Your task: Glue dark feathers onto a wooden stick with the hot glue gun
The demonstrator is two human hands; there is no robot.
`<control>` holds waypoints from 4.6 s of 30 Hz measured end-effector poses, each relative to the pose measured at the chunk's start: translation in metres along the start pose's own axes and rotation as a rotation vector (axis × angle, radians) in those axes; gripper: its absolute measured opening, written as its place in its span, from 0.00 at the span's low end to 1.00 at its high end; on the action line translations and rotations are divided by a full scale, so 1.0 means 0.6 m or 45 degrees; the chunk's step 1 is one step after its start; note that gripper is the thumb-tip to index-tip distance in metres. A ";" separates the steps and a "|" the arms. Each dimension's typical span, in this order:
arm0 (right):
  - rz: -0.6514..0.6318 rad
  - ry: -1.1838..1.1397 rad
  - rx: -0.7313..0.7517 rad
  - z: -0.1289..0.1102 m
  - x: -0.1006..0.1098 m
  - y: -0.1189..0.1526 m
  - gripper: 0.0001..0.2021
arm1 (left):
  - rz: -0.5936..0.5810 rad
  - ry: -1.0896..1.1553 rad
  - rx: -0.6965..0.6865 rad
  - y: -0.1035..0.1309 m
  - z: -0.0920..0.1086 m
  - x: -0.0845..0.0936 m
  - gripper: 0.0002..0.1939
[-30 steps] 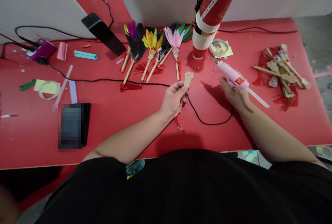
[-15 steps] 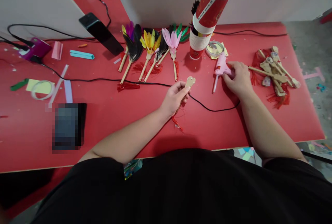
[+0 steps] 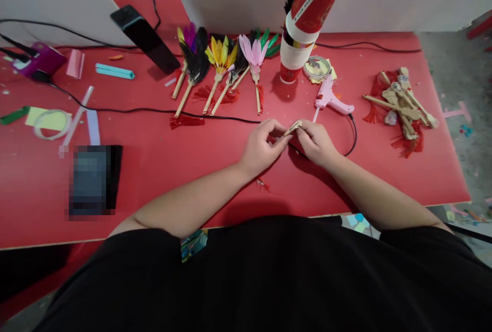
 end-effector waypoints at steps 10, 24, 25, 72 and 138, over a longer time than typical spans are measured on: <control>0.090 -0.140 -0.040 0.016 -0.004 0.001 0.11 | -0.035 -0.196 -0.199 0.003 0.019 0.003 0.09; 0.113 -0.302 0.027 0.044 0.000 -0.007 0.14 | -0.048 0.330 0.134 0.003 -0.006 -0.012 0.22; 0.113 -0.247 0.039 0.045 0.005 -0.009 0.13 | -0.068 0.409 0.211 0.000 -0.014 -0.015 0.23; -0.030 0.674 0.242 0.016 0.038 -0.003 0.20 | -0.314 -0.192 0.171 -0.008 -0.012 -0.013 0.10; -0.014 0.509 0.267 0.051 0.019 -0.032 0.08 | -0.239 -0.101 -0.002 0.001 -0.022 0.018 0.15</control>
Point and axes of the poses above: each hand's wrist, its own y-axis away from the middle knuckle, its own x-axis out of the back of the hand, z = x × y, the point moved 5 cm from there along -y, towards the middle knuckle, and after that the axes turned 10 degrees about -y, right-handed, at the moved point
